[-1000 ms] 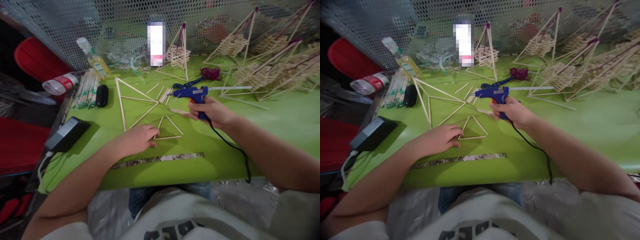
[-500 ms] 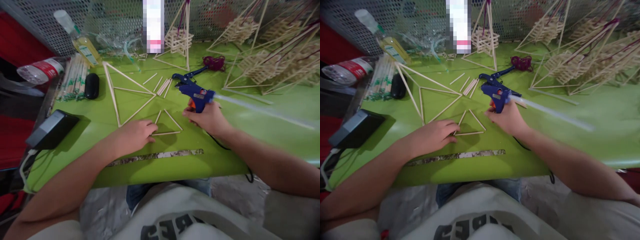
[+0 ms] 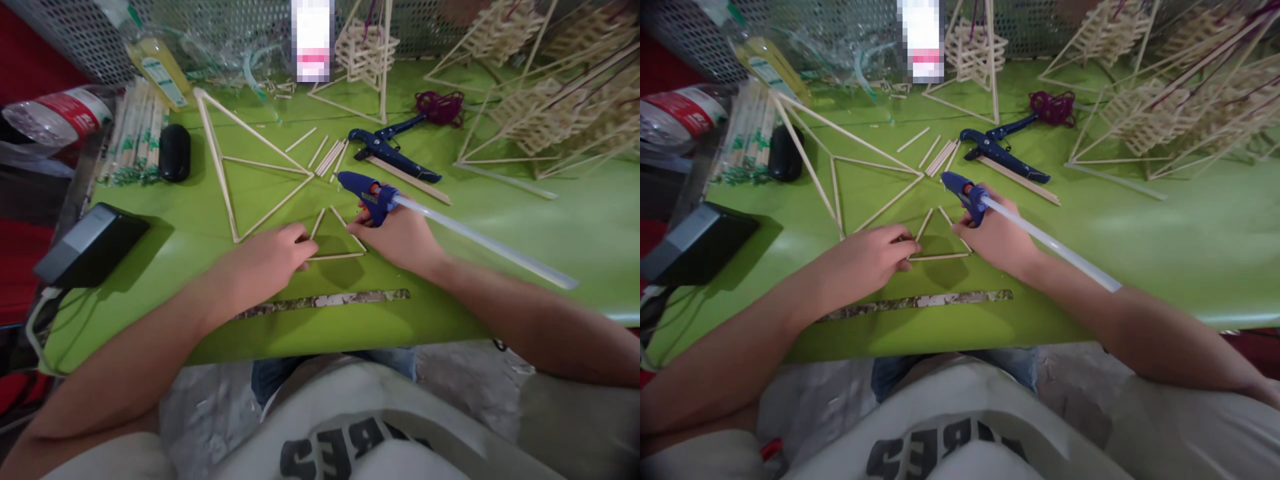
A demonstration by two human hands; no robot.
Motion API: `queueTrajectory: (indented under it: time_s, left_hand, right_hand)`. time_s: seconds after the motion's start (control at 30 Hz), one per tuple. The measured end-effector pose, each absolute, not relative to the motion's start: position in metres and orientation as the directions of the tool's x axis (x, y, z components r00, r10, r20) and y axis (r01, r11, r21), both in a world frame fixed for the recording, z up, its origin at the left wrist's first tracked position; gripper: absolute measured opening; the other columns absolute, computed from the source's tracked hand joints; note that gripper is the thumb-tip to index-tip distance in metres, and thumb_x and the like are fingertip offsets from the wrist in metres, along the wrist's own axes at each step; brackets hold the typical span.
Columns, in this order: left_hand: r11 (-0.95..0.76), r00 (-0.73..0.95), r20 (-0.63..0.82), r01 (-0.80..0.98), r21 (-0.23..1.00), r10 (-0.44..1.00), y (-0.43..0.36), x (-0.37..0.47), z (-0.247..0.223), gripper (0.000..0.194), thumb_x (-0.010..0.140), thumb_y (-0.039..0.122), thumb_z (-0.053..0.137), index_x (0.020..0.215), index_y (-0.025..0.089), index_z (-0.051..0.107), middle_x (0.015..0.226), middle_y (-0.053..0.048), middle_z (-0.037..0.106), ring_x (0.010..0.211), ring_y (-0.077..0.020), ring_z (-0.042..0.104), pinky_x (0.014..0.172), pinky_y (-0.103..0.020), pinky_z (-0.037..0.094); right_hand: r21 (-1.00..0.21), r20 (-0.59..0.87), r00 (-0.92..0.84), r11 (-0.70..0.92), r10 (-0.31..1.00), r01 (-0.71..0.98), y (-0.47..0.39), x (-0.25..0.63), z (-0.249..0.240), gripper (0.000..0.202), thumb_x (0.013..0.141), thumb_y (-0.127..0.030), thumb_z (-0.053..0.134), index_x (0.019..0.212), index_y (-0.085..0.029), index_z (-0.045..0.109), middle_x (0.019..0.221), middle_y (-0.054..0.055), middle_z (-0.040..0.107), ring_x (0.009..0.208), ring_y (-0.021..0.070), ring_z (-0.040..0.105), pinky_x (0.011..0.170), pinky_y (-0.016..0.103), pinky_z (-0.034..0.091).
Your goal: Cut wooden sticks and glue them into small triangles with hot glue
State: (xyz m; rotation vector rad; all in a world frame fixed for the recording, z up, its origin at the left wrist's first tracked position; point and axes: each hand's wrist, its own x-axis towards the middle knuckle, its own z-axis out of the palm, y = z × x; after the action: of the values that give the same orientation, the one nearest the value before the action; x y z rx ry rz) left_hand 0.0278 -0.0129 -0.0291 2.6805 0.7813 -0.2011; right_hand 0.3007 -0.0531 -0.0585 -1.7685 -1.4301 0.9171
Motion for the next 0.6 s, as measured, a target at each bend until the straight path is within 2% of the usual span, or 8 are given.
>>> queueTrajectory:
  time_s: [0.17, 0.4, 0.6]
  left_hand:
    - [-0.786, 0.841, -0.23, 0.54, 0.302, 0.49, -0.011, 0.029, -0.028, 0.033, 0.109, 0.012, 0.049, 0.121, 0.018, 0.079, 0.125, -0.013, 0.07, 0.102, -0.0256, 0.072, 0.091, -0.04, 0.058]
    - [-0.807, 0.866, -0.202, 0.499, 0.315, 0.457, -0.008, 0.027, -0.031, 0.034, 0.109, 0.01, 0.049, 0.122, 0.016, 0.08, 0.126, -0.014, 0.071, 0.105, -0.0254, 0.073, 0.095, -0.041, 0.061]
    - [-0.807, 0.879, -0.168, 0.476, 0.349, 0.445, -0.006, 0.026, -0.033, 0.035, 0.106, 0.004, 0.051, 0.126, 0.012, 0.079, 0.127, -0.015, 0.072, 0.102, -0.0234, 0.075, 0.092, -0.039, 0.063]
  right_hand:
    - [-0.824, -0.094, 0.131, -0.151, 0.987, 0.546, -0.052, 0.3, -0.063, 0.025, 0.087, -0.035, 0.082, 0.108, -0.03, 0.068, 0.098, 0.006, 0.079, 0.082, 0.0233, 0.075, 0.064, 0.036, 0.063]
    - [-0.826, -0.08, 0.136, -0.142, 0.987, 0.545, -0.05, 0.299, -0.075, 0.03, 0.084, -0.031, 0.081, 0.109, -0.029, 0.065, 0.096, 0.004, 0.078, 0.077, 0.0205, 0.07, 0.061, 0.033, 0.058]
    - [-0.794, -0.074, 0.119, -0.131, 0.99, 0.594, -0.051, 0.298, -0.071, 0.027, 0.085, -0.03, 0.079, 0.107, -0.028, 0.063, 0.095, 0.002, 0.076, 0.075, 0.0175, 0.067, 0.061, 0.031, 0.053]
